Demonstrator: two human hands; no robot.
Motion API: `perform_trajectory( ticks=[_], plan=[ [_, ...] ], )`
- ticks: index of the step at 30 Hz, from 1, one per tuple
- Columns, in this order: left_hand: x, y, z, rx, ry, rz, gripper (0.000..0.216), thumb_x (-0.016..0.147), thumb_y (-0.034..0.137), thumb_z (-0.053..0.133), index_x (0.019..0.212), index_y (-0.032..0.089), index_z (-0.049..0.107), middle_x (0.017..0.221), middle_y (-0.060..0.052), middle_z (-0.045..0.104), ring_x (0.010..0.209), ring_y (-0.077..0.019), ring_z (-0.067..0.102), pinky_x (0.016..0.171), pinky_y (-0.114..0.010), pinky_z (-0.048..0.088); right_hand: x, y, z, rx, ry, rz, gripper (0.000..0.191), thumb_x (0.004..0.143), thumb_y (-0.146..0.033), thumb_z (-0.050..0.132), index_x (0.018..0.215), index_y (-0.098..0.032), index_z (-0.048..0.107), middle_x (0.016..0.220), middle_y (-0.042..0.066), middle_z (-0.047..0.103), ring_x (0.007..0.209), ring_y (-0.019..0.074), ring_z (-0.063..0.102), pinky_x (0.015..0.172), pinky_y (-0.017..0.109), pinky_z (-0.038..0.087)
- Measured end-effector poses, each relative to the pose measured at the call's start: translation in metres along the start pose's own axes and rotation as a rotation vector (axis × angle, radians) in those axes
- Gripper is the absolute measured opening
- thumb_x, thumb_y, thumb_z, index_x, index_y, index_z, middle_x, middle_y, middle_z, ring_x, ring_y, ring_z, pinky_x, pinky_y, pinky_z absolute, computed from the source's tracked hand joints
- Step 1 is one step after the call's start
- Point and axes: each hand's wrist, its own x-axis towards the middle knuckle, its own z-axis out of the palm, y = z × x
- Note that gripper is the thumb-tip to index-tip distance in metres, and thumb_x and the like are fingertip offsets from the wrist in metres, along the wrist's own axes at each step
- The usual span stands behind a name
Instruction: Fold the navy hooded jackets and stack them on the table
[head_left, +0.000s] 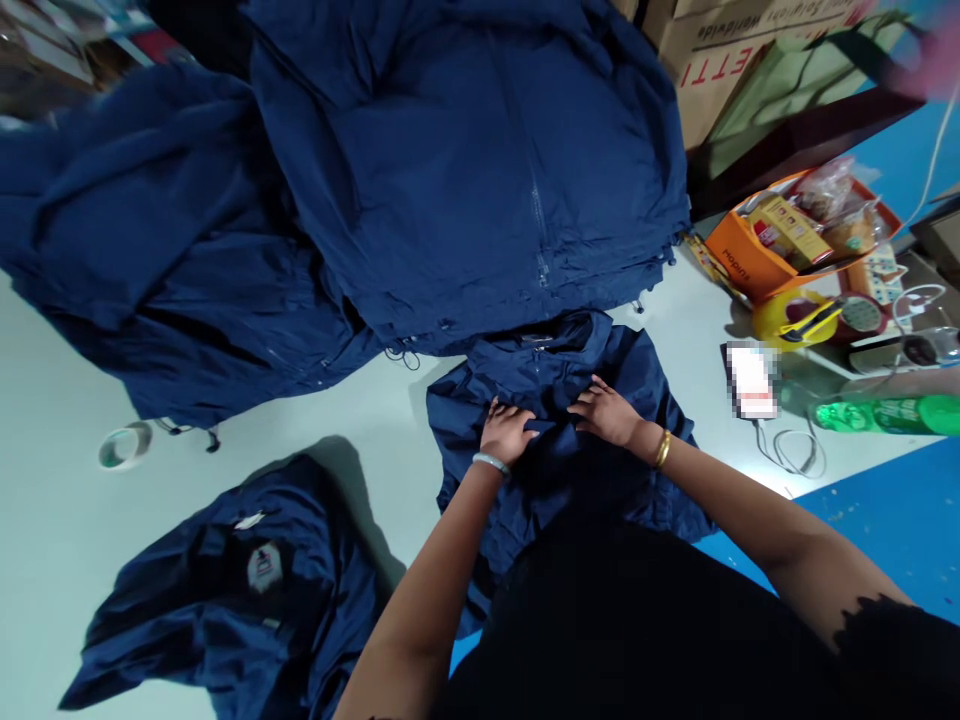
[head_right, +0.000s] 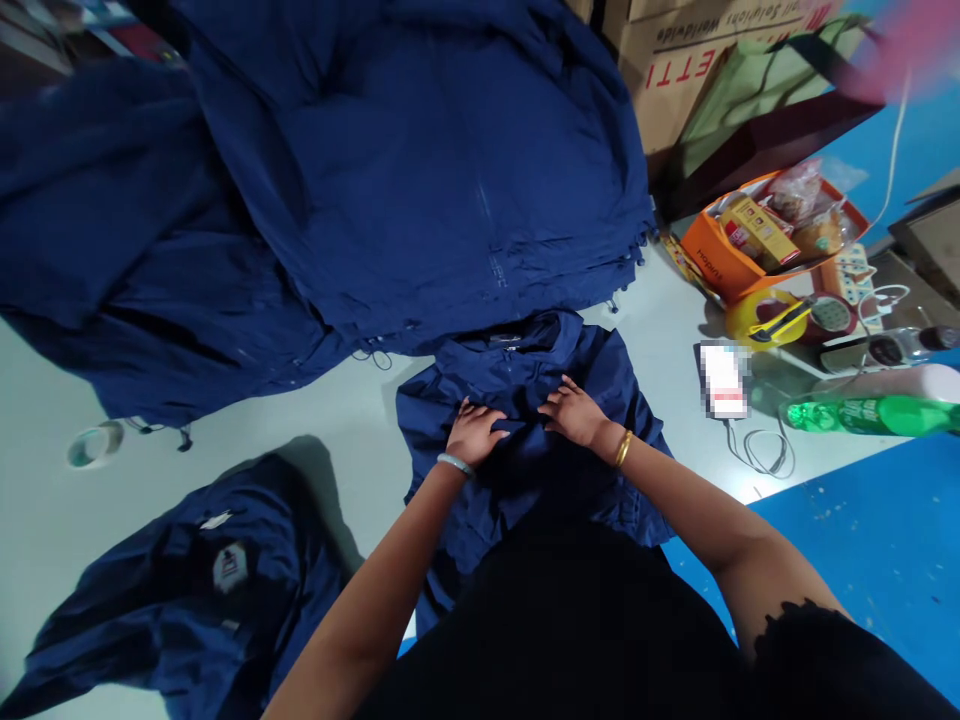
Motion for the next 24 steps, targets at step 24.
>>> perform_trajectory(
  ticks=[24],
  plan=[
    [-0.050,0.020,-0.015,-0.014,-0.169,-0.321,0.027,0.104,0.044,0.053,0.113,0.021,0.065,0.103,-0.009,0.076,0.098,-0.0248,0.073,0.085,-0.033,0.050,-0.050,0.022,-0.033,0.006,0.370,0.191,0.027,0.102,-0.031,0.063,0.123,-0.018,0.075,0.129,0.015,0.072,0.121,0.0281,0.066,0.112,0.045,0.049]
  ],
)
